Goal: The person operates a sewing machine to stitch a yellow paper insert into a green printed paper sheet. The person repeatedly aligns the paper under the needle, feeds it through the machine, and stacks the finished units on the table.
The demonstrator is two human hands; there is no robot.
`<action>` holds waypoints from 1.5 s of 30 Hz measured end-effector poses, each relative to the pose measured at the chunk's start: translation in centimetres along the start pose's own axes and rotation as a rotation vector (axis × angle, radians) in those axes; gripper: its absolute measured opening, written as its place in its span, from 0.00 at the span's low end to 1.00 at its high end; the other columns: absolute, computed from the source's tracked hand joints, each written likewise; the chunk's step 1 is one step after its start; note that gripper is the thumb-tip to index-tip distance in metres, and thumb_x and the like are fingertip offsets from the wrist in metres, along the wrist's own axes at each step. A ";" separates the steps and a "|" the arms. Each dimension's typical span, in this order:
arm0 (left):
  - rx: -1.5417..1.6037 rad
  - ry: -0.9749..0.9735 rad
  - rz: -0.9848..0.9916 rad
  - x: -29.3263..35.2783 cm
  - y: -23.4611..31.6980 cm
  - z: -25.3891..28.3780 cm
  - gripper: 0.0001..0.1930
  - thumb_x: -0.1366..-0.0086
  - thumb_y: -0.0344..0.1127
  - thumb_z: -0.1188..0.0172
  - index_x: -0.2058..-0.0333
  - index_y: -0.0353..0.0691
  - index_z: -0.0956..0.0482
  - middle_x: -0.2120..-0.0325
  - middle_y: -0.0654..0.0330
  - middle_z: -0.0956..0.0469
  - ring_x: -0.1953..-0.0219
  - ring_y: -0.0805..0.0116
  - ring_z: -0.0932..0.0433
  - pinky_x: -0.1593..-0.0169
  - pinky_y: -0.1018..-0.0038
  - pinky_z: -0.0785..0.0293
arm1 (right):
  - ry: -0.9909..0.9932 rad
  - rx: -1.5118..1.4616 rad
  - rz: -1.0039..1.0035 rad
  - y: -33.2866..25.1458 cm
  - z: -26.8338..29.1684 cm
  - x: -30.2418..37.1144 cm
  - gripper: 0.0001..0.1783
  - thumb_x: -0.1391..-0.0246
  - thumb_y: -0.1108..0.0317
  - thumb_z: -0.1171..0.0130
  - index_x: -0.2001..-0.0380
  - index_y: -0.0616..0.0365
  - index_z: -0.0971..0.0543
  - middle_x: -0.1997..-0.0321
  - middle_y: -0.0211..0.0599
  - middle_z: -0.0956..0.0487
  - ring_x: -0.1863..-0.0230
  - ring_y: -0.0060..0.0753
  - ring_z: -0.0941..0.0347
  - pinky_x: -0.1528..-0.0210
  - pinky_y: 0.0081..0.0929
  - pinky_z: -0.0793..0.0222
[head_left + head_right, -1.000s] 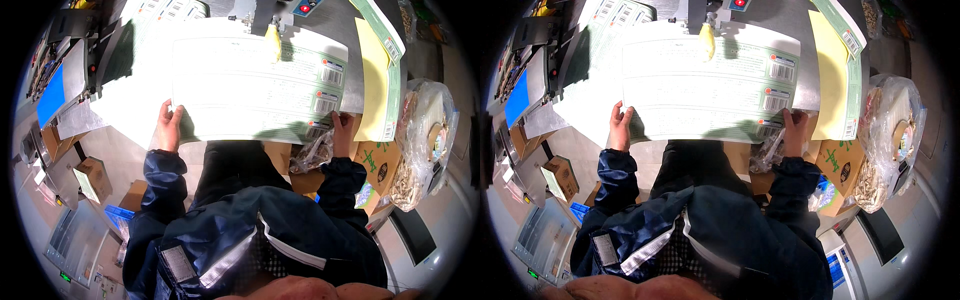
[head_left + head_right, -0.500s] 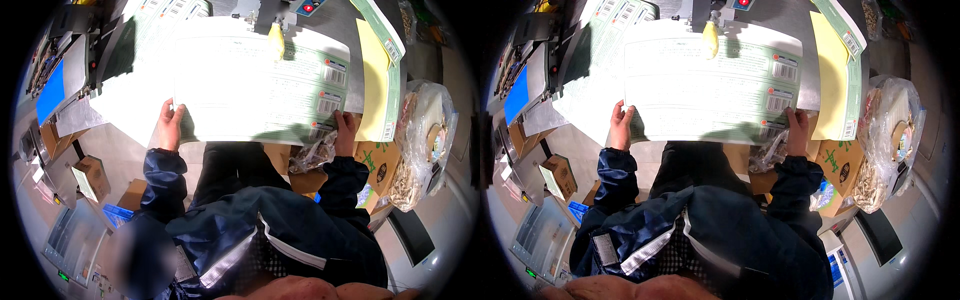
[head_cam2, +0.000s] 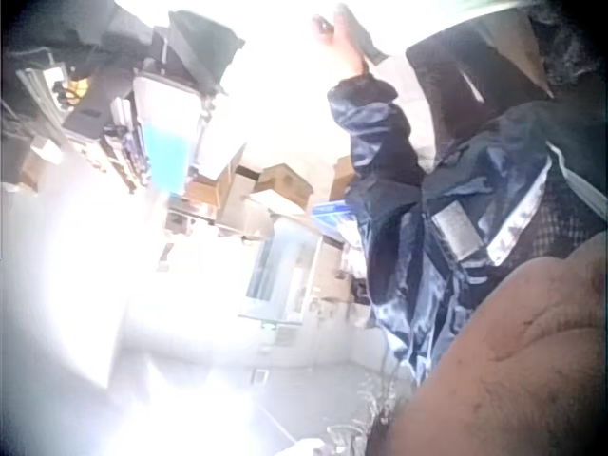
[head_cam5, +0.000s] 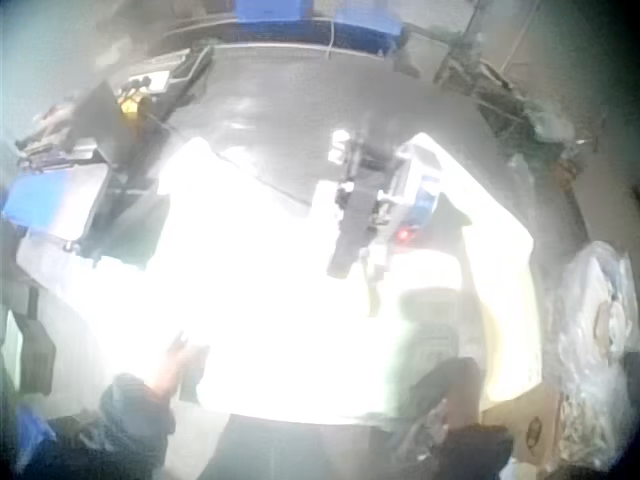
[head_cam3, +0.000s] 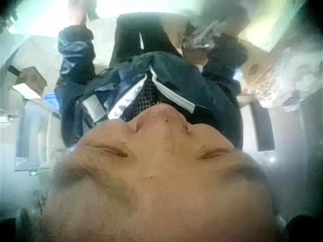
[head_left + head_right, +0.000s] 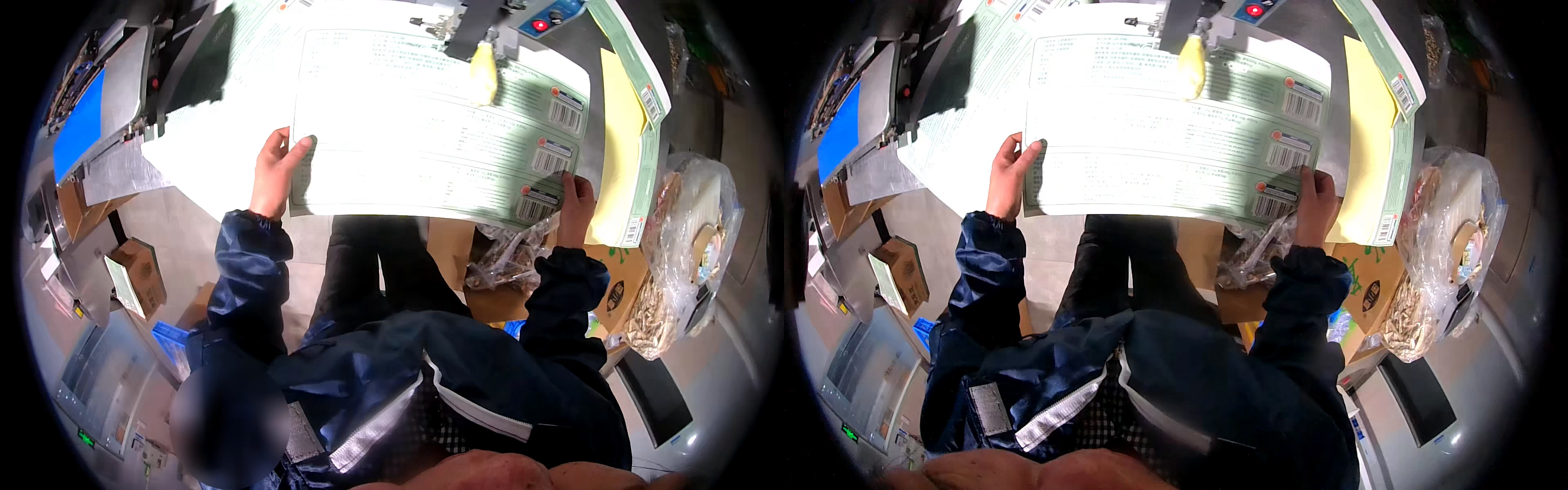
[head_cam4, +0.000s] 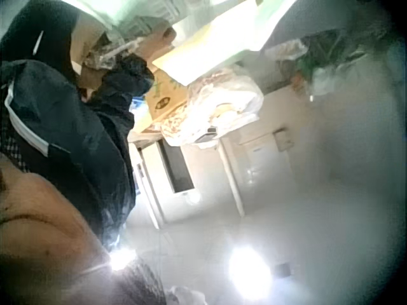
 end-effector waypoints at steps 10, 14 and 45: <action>0.031 -0.015 -0.003 0.6 -1.3 0.7 0.11 0.32 0.31 0.40 0.54 0.32 0.24 0.62 0.60 0.18 0.62 0.76 0.22 0.54 0.78 0.27 | -0.198 -0.064 0.061 -13.5 -4.5 4.0 0.18 0.34 0.56 0.46 0.53 0.60 0.26 0.59 0.35 0.21 0.61 0.23 0.28 0.61 0.24 0.33; 0.086 -0.059 -0.034 0.0 -0.7 -0.1 0.11 0.31 0.31 0.40 0.53 0.32 0.25 0.63 0.60 0.18 0.63 0.76 0.23 0.56 0.79 0.27 | -0.394 -0.080 0.088 -24.4 -10.0 6.9 0.24 0.34 0.49 0.48 0.53 0.62 0.27 0.58 0.36 0.20 0.60 0.25 0.24 0.63 0.23 0.28; -0.067 -0.080 -0.169 -1.5 0.0 0.8 0.14 0.36 0.36 0.40 0.54 0.35 0.26 0.73 0.43 0.23 0.70 0.46 0.22 0.65 0.63 0.27 | -0.561 0.404 -0.325 -23.8 -18.5 5.8 0.17 0.34 0.53 0.49 0.55 0.56 0.33 0.74 0.28 0.28 0.83 0.15 0.37 0.85 0.14 0.40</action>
Point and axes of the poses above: each hand's wrist, its own x-axis away from the middle knuckle, its own z-axis out of the back of the hand, y = z × x, the point moved 8 cm from there along -x, towards the middle knuckle
